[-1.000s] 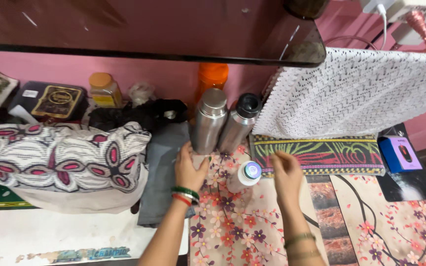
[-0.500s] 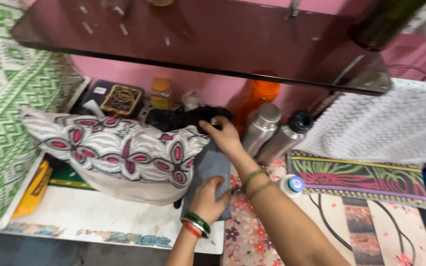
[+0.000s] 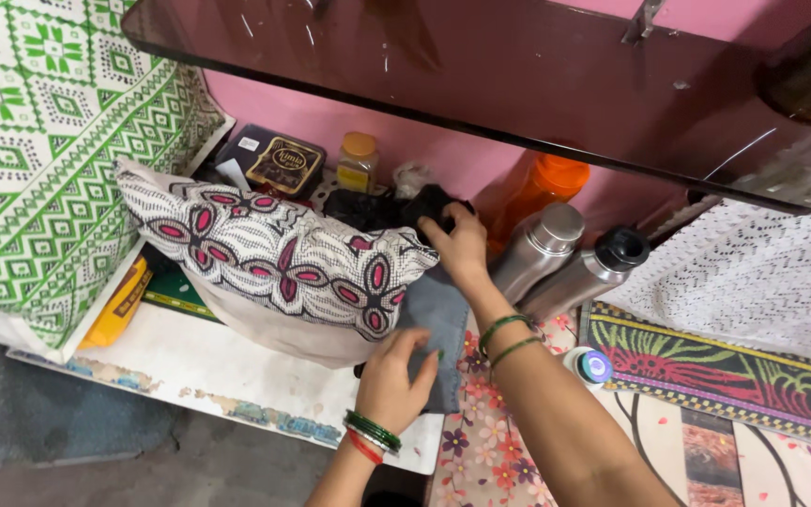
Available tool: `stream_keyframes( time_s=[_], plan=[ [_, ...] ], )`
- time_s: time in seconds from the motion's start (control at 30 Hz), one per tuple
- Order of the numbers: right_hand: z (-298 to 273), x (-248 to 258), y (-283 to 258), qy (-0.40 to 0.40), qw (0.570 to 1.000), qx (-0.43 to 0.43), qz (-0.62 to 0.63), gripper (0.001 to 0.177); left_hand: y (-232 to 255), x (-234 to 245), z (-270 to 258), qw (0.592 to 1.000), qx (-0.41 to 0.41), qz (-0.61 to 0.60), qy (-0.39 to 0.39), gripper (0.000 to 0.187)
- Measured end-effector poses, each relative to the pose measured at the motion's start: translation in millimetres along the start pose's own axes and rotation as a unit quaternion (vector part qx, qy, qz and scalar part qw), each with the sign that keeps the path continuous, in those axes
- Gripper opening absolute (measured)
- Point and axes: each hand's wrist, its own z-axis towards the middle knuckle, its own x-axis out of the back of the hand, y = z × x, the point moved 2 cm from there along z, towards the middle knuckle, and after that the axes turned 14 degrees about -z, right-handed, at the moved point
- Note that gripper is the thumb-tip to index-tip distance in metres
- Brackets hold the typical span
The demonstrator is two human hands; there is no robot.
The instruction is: The person organizes various items on a desk and in a shelving unit, including handling cords, moving a chair, and rearranging containers, bottles, and toy cars across different shelves.
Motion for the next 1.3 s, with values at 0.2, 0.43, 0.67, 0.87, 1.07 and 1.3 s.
stream_keyframes(
  time_s=[0.2, 0.43, 0.67, 0.87, 1.07, 1.3],
  plan=[
    [3, 81, -53, 0.073, 0.985, 0.137, 0.070, 0.025, 61, -17, 14, 0.992, -0.114, -0.026, 0.043, 0.028],
    [-43, 171, -90, 0.118, 0.968, 0.218, 0.046, 0.024, 112, -25, 1, 0.956, -0.220, 0.017, 0.193, 0.086],
    [-115, 237, -60, -0.171, 0.966, 0.097, 0.166, 0.021, 125, 6, -19, 0.965, -0.253, -0.065, 0.017, 0.125],
    [-157, 249, -56, -0.337, 0.866, 0.084, 0.359, 0.019, 86, -31, -60, 0.888, 0.055, -0.388, -0.240, 0.076],
    [-185, 250, -23, -0.254, 0.927, 0.071, 0.267, 0.026, 84, -43, -86, 0.859, 0.195, -0.441, -0.170, 0.048],
    [-272, 228, 20, -0.436, 0.657, -0.080, 0.610, 0.072, 94, -45, -91, 0.771, 0.207, -0.601, -0.039, 0.031]
  ],
)
